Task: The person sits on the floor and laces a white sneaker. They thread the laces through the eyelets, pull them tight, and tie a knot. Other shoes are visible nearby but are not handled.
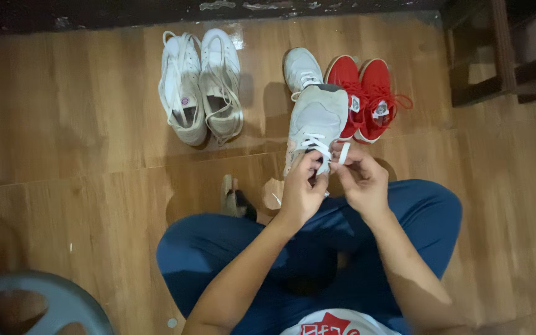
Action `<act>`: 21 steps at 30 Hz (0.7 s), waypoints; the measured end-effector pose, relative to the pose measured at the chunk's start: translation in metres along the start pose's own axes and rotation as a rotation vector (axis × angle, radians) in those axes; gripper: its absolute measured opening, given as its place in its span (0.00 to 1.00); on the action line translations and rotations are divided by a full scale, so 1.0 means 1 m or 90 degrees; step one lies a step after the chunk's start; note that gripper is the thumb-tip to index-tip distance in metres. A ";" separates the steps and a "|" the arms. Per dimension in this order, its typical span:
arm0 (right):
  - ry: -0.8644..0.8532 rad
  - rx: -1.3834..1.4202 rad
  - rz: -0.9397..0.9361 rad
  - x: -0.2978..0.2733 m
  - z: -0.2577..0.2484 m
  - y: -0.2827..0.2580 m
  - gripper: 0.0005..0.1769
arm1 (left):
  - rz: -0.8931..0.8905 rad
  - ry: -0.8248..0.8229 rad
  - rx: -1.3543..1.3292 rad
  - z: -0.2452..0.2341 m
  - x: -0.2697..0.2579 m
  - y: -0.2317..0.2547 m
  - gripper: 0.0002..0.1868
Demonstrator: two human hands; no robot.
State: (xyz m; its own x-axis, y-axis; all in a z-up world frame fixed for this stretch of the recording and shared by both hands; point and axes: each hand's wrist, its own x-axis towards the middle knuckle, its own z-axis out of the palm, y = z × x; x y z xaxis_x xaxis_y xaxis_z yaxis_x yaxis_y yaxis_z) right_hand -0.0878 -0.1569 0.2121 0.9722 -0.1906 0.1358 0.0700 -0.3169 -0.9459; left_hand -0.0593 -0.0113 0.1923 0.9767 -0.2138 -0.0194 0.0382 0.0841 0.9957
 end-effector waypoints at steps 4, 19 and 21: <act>0.004 0.051 0.060 0.004 0.003 0.010 0.17 | 0.094 0.025 0.102 -0.004 -0.001 0.001 0.22; -0.034 0.101 0.201 0.040 0.049 0.169 0.11 | 0.002 0.130 0.184 0.002 0.037 -0.163 0.18; -0.031 0.136 0.205 0.038 0.050 0.175 0.12 | -0.014 0.115 0.219 -0.002 0.037 -0.163 0.16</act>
State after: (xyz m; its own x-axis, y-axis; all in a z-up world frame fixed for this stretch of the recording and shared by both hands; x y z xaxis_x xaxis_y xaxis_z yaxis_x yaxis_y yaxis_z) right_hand -0.0271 -0.1733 0.0370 0.9611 -0.2024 -0.1880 -0.2013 -0.0469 -0.9784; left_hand -0.0290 -0.0311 0.0288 0.9991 -0.0341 -0.0260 0.0164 -0.2560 0.9665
